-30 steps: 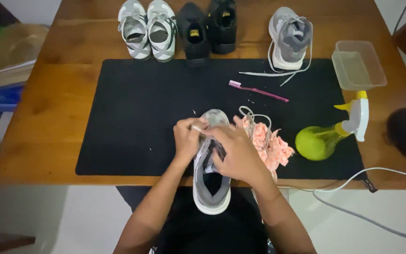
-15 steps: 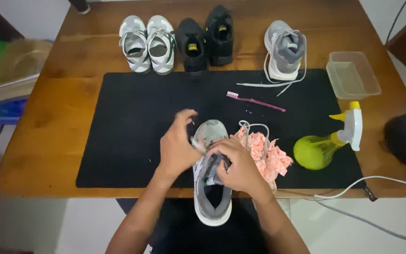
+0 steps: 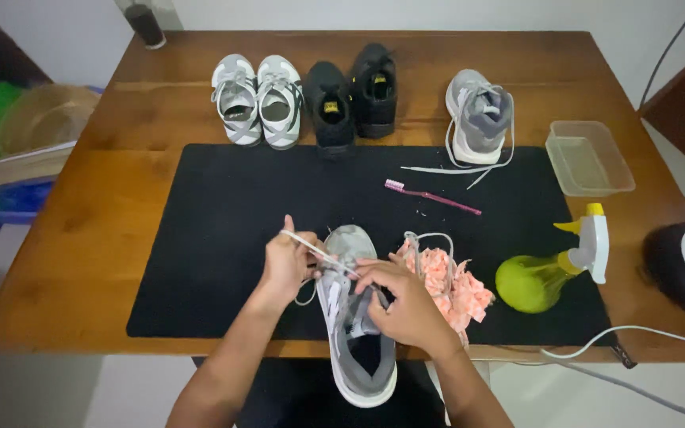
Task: Threading laces through the eyelets of a sneaker on a workbench
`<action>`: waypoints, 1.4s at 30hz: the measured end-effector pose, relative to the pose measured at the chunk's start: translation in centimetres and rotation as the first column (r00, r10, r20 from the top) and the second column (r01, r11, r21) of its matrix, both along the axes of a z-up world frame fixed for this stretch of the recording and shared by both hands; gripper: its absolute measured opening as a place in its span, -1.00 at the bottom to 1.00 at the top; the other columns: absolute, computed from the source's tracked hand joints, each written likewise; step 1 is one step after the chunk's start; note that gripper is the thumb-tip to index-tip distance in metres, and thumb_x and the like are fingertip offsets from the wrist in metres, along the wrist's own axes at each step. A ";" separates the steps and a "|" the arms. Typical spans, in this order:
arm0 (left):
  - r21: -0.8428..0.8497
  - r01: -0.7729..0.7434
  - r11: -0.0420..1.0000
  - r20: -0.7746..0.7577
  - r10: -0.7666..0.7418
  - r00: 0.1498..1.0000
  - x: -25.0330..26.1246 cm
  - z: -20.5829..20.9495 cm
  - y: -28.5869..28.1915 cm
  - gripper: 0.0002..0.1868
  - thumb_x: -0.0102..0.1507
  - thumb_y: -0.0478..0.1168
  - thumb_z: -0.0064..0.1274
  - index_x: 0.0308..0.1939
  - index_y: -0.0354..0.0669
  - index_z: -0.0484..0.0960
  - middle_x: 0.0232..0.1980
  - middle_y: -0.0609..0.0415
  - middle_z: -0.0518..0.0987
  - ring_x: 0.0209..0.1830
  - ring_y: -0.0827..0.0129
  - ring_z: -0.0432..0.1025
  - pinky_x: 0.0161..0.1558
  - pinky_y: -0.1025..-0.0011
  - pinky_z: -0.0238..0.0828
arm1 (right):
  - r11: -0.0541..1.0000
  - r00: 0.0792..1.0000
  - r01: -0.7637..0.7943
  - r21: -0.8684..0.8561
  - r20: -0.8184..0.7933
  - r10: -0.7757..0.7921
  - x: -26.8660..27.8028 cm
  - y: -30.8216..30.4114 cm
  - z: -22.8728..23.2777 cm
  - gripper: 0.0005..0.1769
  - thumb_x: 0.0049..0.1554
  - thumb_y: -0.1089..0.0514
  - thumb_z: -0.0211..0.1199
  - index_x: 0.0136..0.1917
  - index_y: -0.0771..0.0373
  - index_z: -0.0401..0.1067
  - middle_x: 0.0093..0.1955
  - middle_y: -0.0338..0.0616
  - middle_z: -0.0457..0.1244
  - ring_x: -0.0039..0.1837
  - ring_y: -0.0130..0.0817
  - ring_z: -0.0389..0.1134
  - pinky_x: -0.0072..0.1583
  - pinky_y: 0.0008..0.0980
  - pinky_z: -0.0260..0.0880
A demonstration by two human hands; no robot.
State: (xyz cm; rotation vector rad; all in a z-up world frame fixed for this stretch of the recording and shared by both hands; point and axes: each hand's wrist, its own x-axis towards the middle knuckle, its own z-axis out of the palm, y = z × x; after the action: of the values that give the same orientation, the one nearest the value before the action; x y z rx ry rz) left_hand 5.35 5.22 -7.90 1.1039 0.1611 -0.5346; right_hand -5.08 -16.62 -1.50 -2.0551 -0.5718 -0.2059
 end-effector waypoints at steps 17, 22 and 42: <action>0.864 -0.317 0.390 0.502 -0.695 0.515 -8.2 11.2 0.4 -0.28 0.06 -0.26 0.09 0.33 -0.07 0.31 0.53 -0.40 0.10 0.54 -0.28 0.02 0.26 -0.15 0.10 | 0.982 0.981 0.190 0.011 -0.037 -0.189 0.2 1.5 -1.2 -0.72 -0.13 0.33 0.07 -0.23 0.04 0.50 0.04 -0.17 0.50 0.34 -0.26 0.44 0.47 -0.01 0.05; 0.854 0.136 0.502 0.462 -0.852 0.248 -9.2 14.6 0.6 -0.32 0.10 -0.28 0.31 0.29 -0.11 0.43 0.50 -0.15 0.26 0.55 -0.01 0.09 0.50 0.07 -0.21 | 0.985 0.984 0.174 0.016 -0.030 -0.173 0.3 1.5 -0.4 -0.70 -0.13 0.36 0.00 -0.23 0.14 0.52 -0.09 -0.18 0.49 0.33 -0.19 0.44 0.46 0.04 0.11; 0.939 -0.144 0.311 0.338 -0.773 0.537 -4.0 7.2 -2.8 -0.70 0.20 -0.14 0.15 -0.62 -0.08 0.56 -0.55 -0.03 0.57 -0.45 -0.07 0.49 -0.40 0.12 0.27 | 0.977 0.951 0.210 0.028 -0.237 -0.197 -0.3 0.9 1.0 -0.51 -0.16 0.36 0.04 0.08 0.13 0.29 0.04 -0.24 0.51 0.17 -0.32 0.38 0.23 -0.36 0.19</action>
State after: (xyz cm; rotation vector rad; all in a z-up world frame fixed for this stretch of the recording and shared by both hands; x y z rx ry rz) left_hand 1.34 2.44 -0.72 2.4984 -0.7471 -0.2675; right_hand -5.41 -15.72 -0.54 -2.0500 -0.2073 -0.0969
